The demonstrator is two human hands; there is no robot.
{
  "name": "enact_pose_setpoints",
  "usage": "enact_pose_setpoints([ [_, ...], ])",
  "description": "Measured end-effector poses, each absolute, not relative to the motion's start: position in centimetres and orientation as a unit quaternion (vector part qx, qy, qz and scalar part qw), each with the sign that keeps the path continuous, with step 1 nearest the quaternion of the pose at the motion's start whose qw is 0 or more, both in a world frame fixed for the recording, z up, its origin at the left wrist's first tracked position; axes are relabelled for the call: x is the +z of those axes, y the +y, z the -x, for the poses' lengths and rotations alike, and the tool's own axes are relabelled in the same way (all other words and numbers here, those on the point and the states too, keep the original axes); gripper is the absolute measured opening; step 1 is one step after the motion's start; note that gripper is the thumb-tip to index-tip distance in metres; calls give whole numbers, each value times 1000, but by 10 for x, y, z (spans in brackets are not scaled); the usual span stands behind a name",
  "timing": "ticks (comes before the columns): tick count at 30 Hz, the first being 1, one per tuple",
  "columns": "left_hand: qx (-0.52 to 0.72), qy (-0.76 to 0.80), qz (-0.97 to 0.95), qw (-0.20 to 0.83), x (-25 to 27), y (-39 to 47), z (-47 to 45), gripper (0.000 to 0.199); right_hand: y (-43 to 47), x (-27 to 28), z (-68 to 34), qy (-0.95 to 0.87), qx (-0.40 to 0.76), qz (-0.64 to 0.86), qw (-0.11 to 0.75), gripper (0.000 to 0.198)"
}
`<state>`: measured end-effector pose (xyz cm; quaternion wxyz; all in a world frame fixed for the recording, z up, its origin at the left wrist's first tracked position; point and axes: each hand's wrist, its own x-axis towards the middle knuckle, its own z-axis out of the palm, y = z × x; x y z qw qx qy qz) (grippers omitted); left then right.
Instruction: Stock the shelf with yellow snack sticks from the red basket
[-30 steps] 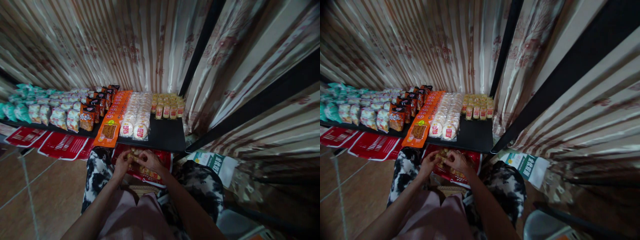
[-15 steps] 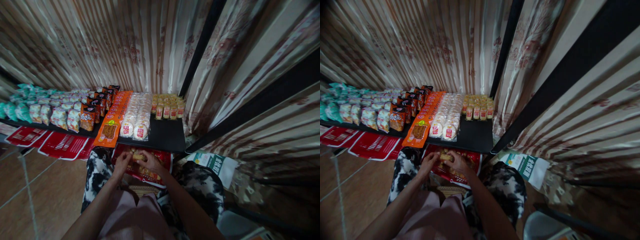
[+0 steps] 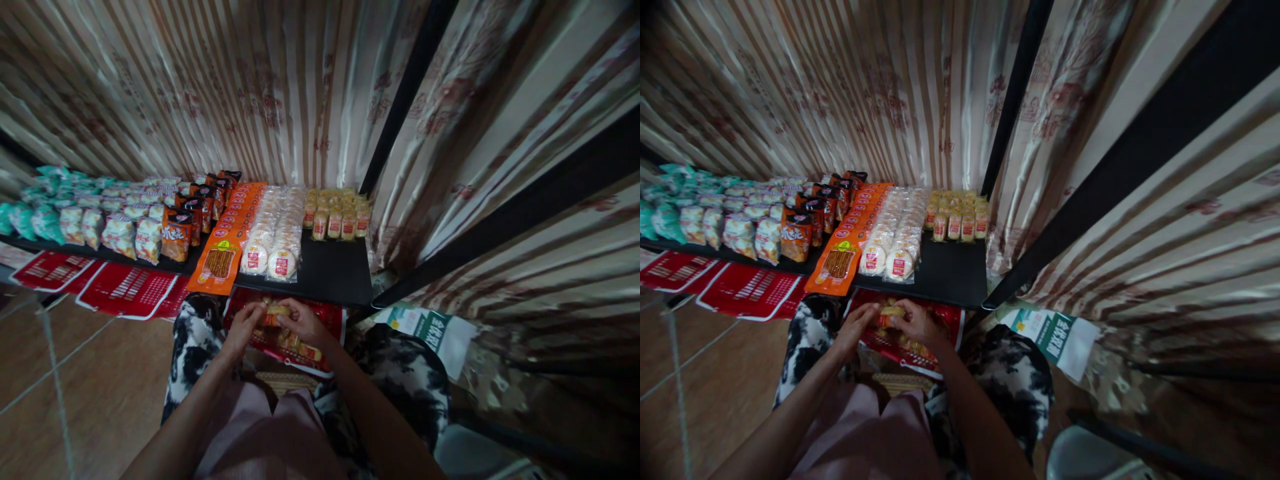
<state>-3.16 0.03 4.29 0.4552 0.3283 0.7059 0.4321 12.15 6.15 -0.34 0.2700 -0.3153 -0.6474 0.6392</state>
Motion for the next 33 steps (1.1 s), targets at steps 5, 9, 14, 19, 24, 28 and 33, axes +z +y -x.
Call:
enact_pose_setpoints([
  [5, 444, 662, -305, 521, 41, -1, 34, 38, 61, 8, -122, -599, 677, 321, 285, 35],
  [9, 446, 634, -293, 561, 41, -2, 34, 39, 63, 14, -124, -582, 680, 326, 305, 36],
  [14, 426, 619, -312, 581, 47, -3, 32, 38, 71, 20, -129, -578, 664, 344, 327, 38],
  [19, 405, 601, -320, 610, 52, -1, 21, 42, 78, 31, -132, -581, 631, 373, 354, 39],
  [24, 429, 592, -378, 568, 64, 13, 6, 44, 90, 40, -138, -572, 620, 365, 394, 40],
  [28, 455, 599, -397, 526, 69, 31, -6, 46, 102, 46, -146, -559, 627, 336, 427, 39],
  [33, 466, 584, -435, 503, 63, 55, -19, 42, 112, 53, -153, -573, 612, 323, 439, 29],
])
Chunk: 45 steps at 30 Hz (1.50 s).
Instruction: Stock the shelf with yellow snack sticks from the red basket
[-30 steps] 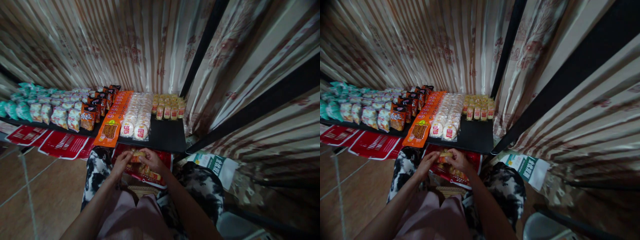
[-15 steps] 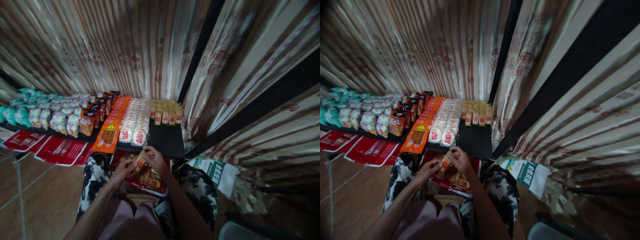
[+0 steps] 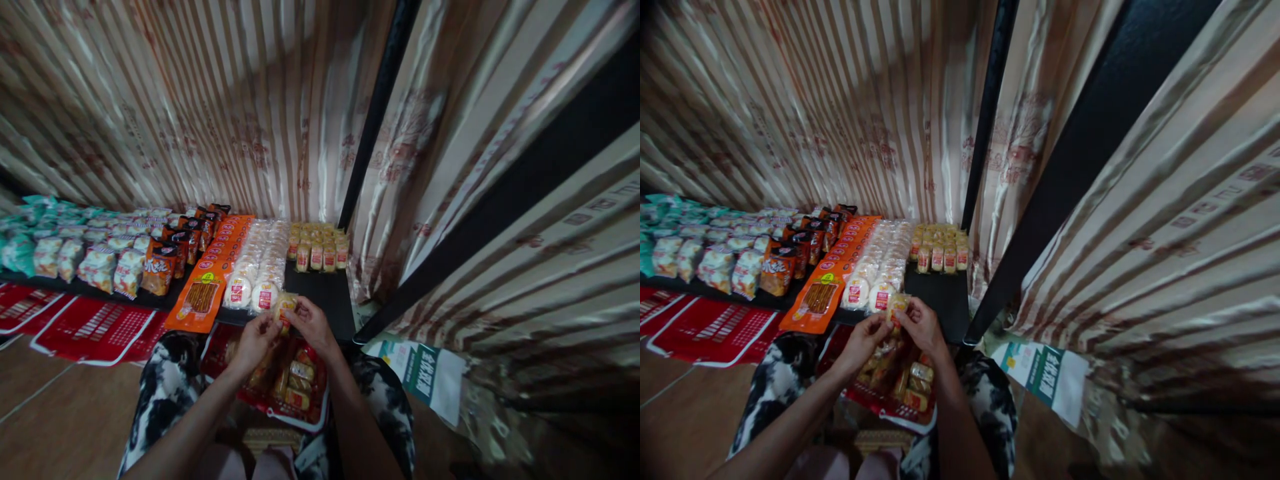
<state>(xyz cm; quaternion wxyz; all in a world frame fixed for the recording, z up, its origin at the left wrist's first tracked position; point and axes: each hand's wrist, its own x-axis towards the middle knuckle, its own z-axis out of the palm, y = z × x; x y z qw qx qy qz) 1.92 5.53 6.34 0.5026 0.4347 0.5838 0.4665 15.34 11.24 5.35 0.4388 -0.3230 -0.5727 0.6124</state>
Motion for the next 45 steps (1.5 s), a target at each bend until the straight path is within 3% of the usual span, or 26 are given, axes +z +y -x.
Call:
enact_pose_setpoints([
  [3, 465, 594, -471, 457, 63, 66, -26, 40, 118, 55, -156, -568, 577, 349, 471, 28],
  [9, 385, 684, -585, 203, 75, 72, -43, 38, 130, 47, -158, -564, 476, 449, 505, 29],
  [12, 360, 682, -618, 154, 74, 77, -53, 39, 134, 43, -159, -559, 443, 483, 508, 29],
  [17, 341, 690, -622, 142, 67, 92, -67, 44, 137, 40, -160, -577, 413, 498, 498, 30],
  [27, 357, 713, -587, 143, 66, 118, -69, 25, 152, 37, -158, -553, 406, 500, 529, 37],
  [36, 417, 695, -563, 161, 78, 151, -66, 50, 192, 46, -160, -603, 309, 517, 524, 41],
  [45, 413, 682, -587, 140, 93, 183, -52, 56, 208, 45, -148, -588, 421, 432, 539, 48],
])
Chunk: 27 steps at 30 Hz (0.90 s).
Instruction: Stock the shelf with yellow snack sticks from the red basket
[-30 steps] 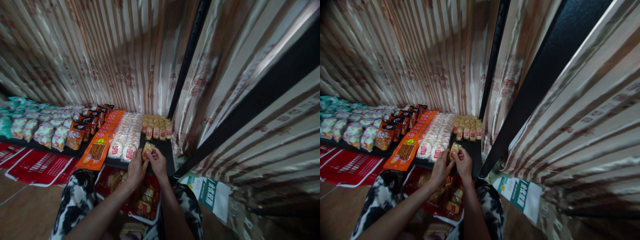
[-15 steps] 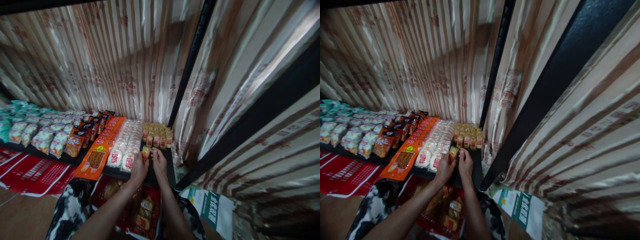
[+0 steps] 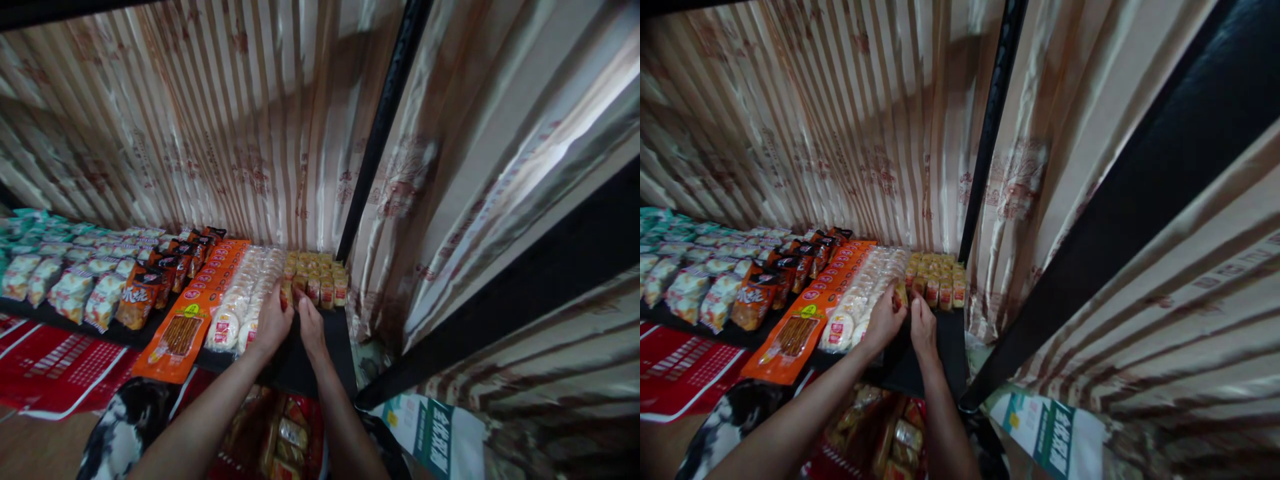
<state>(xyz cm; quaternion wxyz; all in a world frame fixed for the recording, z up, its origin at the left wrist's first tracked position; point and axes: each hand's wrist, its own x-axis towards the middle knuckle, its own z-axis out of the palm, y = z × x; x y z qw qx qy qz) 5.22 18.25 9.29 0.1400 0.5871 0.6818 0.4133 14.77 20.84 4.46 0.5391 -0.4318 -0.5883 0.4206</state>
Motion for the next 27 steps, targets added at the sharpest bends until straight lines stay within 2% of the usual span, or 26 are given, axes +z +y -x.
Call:
enact_pose_setpoints([
  [10, 339, 701, -611, 144, 91, 198, -46, 53, 217, 32, -152, -545, 488, 431, 528, 58],
  [19, 233, 743, -621, 83, 104, 214, -49, 55, 212, 35, -152, -562, 466, 445, 519, 58],
  [27, 159, 786, -596, 40, 103, 221, -57, 41, 215, 31, -151, -551, 462, 448, 531, 55],
])
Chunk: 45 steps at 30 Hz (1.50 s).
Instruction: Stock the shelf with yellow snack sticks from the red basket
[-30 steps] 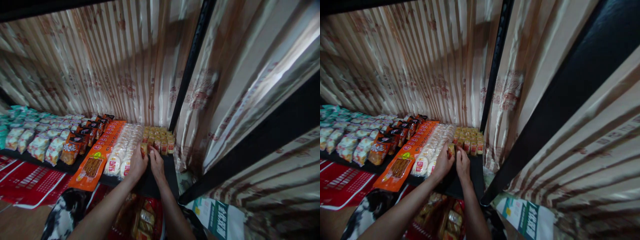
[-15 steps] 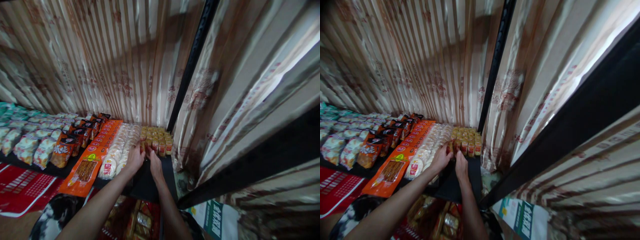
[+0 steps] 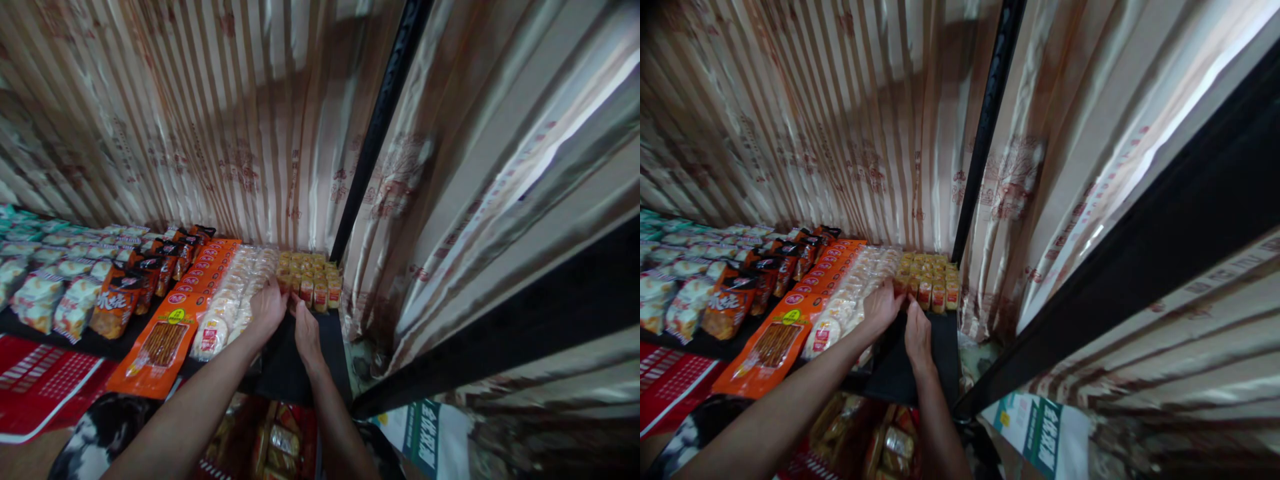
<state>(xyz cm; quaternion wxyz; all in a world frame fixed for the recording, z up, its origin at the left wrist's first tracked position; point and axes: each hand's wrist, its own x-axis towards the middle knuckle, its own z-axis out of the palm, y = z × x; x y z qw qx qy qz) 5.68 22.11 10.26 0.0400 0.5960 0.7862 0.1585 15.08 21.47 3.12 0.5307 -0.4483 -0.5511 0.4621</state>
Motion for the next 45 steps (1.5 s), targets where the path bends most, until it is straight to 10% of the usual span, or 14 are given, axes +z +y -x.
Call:
enact_pose_setpoints([
  [45, 116, 735, -665, 67, 101, 247, -48, 35, 206, 46, -151, -633, 358, 509, 461, 57],
])
